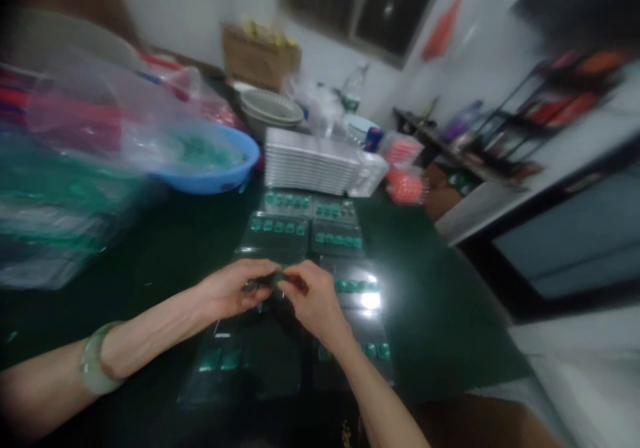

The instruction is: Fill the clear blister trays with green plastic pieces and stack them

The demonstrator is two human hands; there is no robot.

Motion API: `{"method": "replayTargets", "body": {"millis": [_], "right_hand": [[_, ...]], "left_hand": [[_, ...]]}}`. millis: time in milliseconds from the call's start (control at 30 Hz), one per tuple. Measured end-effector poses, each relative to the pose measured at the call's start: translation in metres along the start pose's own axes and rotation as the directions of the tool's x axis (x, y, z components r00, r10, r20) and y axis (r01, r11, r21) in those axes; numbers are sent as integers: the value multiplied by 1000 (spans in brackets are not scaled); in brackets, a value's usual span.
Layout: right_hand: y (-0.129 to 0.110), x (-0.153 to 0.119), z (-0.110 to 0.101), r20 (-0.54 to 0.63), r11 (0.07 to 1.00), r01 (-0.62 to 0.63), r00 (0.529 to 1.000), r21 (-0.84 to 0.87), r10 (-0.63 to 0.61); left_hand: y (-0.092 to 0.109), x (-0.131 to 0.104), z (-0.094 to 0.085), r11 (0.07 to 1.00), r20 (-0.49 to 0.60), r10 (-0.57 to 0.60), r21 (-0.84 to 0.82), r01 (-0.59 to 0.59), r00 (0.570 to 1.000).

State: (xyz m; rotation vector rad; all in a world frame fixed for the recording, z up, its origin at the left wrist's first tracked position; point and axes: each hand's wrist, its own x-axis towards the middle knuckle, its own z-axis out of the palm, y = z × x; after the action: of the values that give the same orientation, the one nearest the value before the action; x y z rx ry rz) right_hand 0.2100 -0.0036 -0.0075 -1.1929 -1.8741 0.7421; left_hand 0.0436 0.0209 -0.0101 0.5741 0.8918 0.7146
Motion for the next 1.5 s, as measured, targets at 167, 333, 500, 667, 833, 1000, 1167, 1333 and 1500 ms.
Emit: {"method": "replayTargets", "body": {"millis": [167, 333, 500, 667, 833, 1000, 1167, 1333, 1500], "right_hand": [[63, 61, -52, -262, 952, -168, 960, -257, 99], [138, 137, -97, -352, 872, -298, 922, -387, 159], [172, 168, -94, -296, 772, -366, 925, -519, 239], [173, 172, -92, -217, 672, -352, 935, -652, 279], [163, 170, -87, -130, 575, -270, 953, -772, 273], [142, 166, -80, -86, 511, -215, 961, -832, 264], [92, 146, -69, -99, 560, -187, 978, -807, 183], [11, 79, -25, 119, 851, 247, 969, -463, -217], [-23, 35, 6, 236, 837, 313, 945, -448, -227]], "left_hand": [[11, 10, -6, 1000, -64, 12, -11, -12, 998], [23, 1, -13, 995, -128, -6, -98, -6, 992], [31, -7, -22, 990, -109, -18, -144, 2, 994], [31, -8, -31, 993, -122, -17, -121, 3, 992], [27, -3, -30, 994, -69, -4, -111, -3, 998], [29, -2, -23, 980, -46, -1, -198, -8, 999], [27, -7, -20, 934, 63, 15, -358, 9, 998], [17, -9, -15, 908, 144, 30, -418, 33, 989], [12, -12, -5, 909, 198, 56, -416, 32, 979]]}}
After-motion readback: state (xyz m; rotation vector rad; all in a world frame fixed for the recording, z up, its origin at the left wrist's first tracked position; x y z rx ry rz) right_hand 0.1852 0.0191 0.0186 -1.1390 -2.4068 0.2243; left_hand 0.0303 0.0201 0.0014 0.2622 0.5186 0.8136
